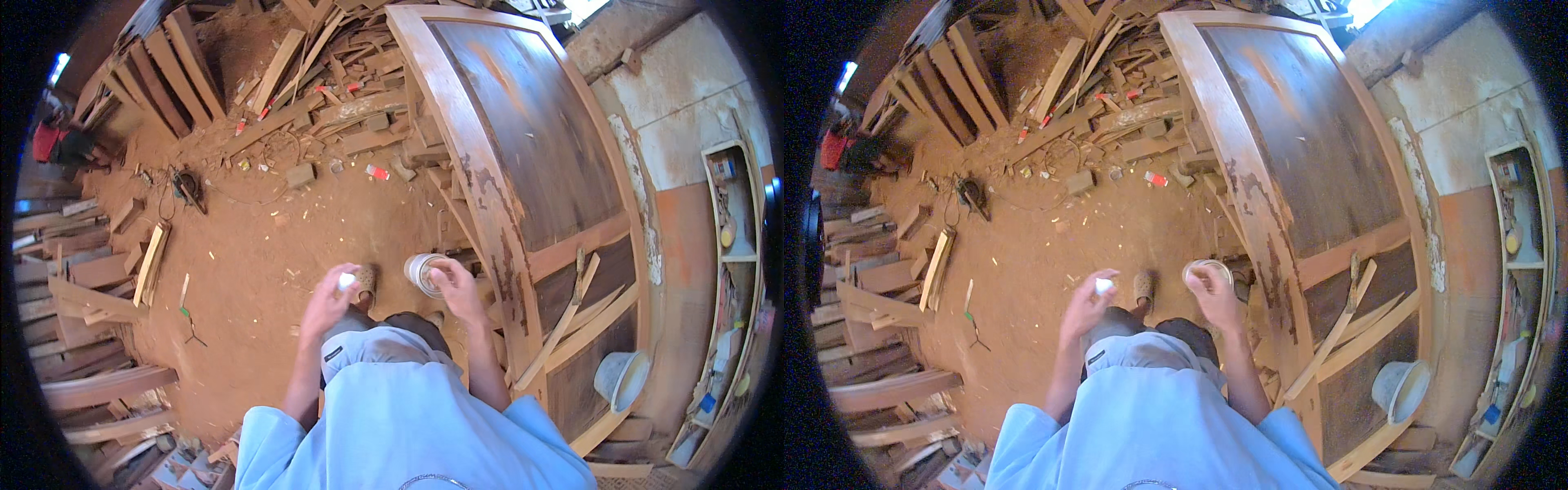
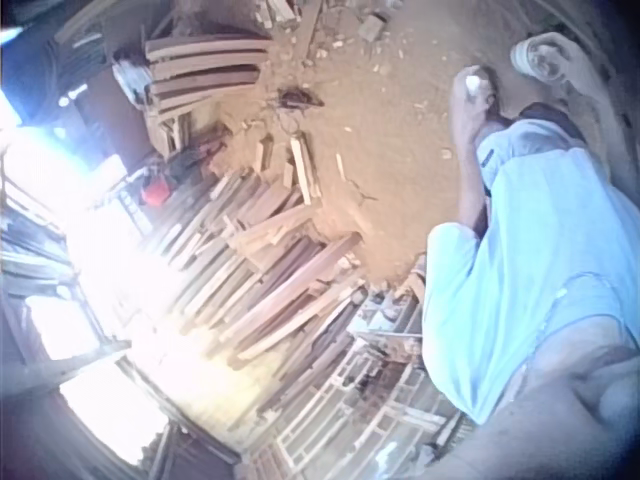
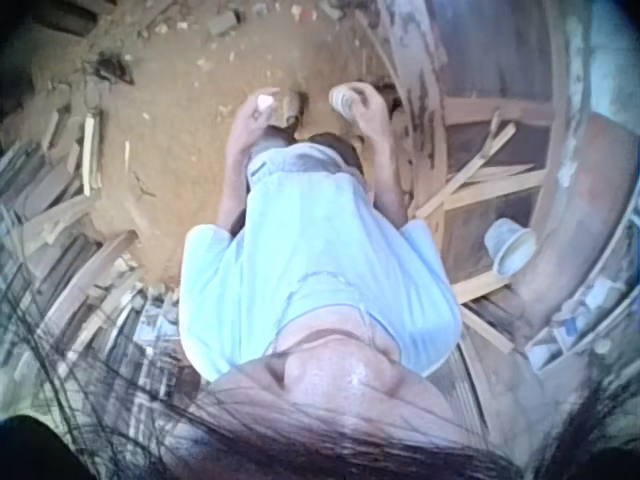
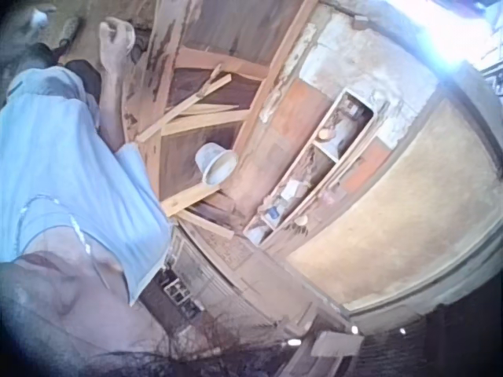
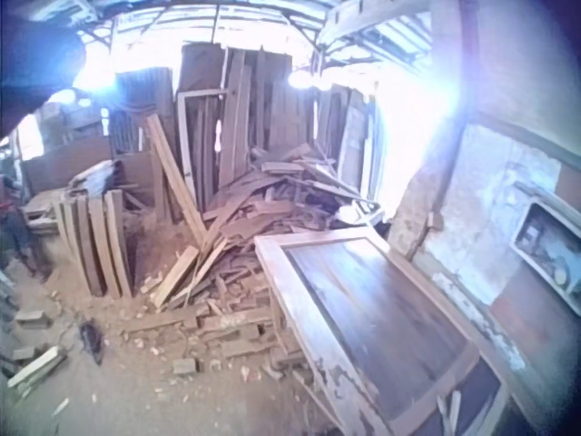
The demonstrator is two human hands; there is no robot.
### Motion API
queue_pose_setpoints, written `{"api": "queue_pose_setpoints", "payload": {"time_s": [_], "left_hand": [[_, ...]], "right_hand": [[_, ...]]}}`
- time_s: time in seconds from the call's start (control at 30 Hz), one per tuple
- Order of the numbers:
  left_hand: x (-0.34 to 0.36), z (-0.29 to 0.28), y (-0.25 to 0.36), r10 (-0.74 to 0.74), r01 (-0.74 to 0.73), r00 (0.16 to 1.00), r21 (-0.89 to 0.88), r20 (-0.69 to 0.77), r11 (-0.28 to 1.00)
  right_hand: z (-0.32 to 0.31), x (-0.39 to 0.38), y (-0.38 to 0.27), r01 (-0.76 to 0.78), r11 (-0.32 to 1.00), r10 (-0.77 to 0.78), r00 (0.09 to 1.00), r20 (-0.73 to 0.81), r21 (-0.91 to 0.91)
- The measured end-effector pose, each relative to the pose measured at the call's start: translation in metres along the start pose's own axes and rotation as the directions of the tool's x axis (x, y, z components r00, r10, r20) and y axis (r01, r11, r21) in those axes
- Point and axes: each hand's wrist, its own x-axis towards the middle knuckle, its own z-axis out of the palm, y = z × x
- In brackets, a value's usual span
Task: The person applies a substance from a white tube onto a wooden panel and spreads it across a damaged section using a small scraper.
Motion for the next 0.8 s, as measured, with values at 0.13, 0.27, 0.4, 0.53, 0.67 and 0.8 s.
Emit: {"api": "queue_pose_setpoints", "payload": {"time_s": [0.13, 0.27, 0.4, 0.53, 0.67, 0.8], "left_hand": [[0.016, -0.07, -0.002, -0.054, 0.066, 0.978, 0.052, -0.203, 0.996], [0.051, -0.086, 0.002, -0.125, 0.132, 0.977, 0.026, -0.175, 0.991], [0.084, -0.061, 0.006, 0.001, 0.003, 1.0, 0.142, -0.027, 0.99], [0.114, -0.037, 0.028, 0.039, -0.12, 0.96, 0.281, 0.276, 0.952], [0.155, -0.035, 0.038, 0.025, -0.158, 0.963, 0.49, 0.267, 0.857], [0.191, -0.05, 0.059, -0.024, -0.094, 0.973, 0.485, 0.231, 0.87]], "right_hand": [[0.046, 0.007, -0.04, -0.112, 0.984, 0.133, 0.978, 0.161, -0.136], [0.045, 0.001, -0.027, -0.163, 0.978, 0.178, 0.978, 0.111, -0.132], [0.011, -0.01, 0.015, -0.223, 0.953, 0.21, 0.974, -0.083, -0.205], [-0.014, 0.009, -0.007, -0.347, 0.886, 0.251, 0.917, -0.311, -0.308], [-0.025, 0.057, -0.004, -0.171, 0.775, -0.119, 0.906, -0.406, -0.609], [-0.024, 0.116, -0.011, -0.245, 0.502, -0.187, 0.906, -0.38, -0.83]]}}
